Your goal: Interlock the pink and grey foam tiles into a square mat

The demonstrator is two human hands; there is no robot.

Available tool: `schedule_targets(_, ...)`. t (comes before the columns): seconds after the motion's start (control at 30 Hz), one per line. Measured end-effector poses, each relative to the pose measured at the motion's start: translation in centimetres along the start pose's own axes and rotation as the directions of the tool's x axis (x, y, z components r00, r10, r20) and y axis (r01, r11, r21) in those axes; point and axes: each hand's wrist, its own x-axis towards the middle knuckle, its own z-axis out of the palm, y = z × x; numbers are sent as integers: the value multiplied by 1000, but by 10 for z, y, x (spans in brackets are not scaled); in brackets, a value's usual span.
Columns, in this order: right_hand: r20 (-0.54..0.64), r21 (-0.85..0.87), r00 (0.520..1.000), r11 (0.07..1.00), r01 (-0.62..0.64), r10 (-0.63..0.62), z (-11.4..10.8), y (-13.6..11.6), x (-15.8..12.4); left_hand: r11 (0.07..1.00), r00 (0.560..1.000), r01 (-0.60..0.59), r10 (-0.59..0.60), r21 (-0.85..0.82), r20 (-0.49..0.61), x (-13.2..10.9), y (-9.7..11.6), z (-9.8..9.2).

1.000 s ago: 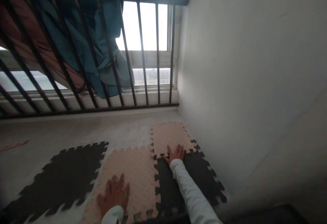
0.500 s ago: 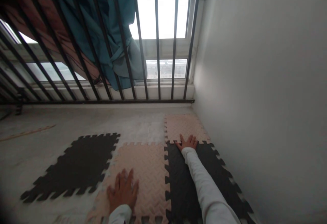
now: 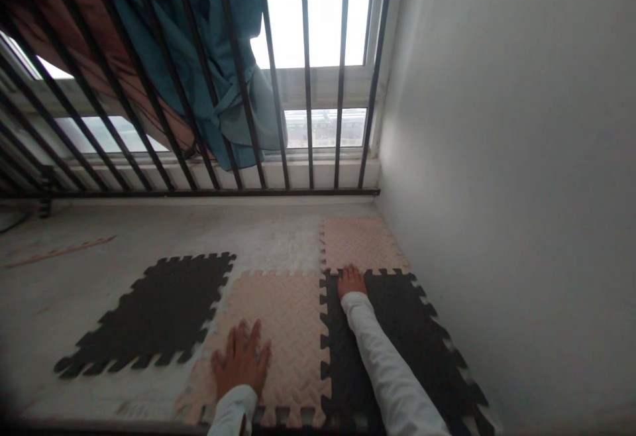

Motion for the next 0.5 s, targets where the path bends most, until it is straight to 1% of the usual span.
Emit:
schedule_targets(0.1,39,3,998,999,54,-54,-8,-3,-5,1000,1000,-5,5,-11,14,1,0,0)
schedule_targets(0.17,51,9,995,997,83,-83,-14,-9,-3,1000,999,-1,1,-14,34,2,0,1)
schedule_targets(0.3,35,31,996,997,75,-76,-22,-27,9,1000,1000,2,-2,-13,19,2,0,2)
schedule_targets(0.37,25,45,997,996,71,-72,-21,-36,15,1000,1000,-7,7,-20,5,1,0,1)
schedule_targets(0.5,11,64,991,989,131,-132,-8,-47,13,998,999,-31,32,-50,3,-1,-2,-2)
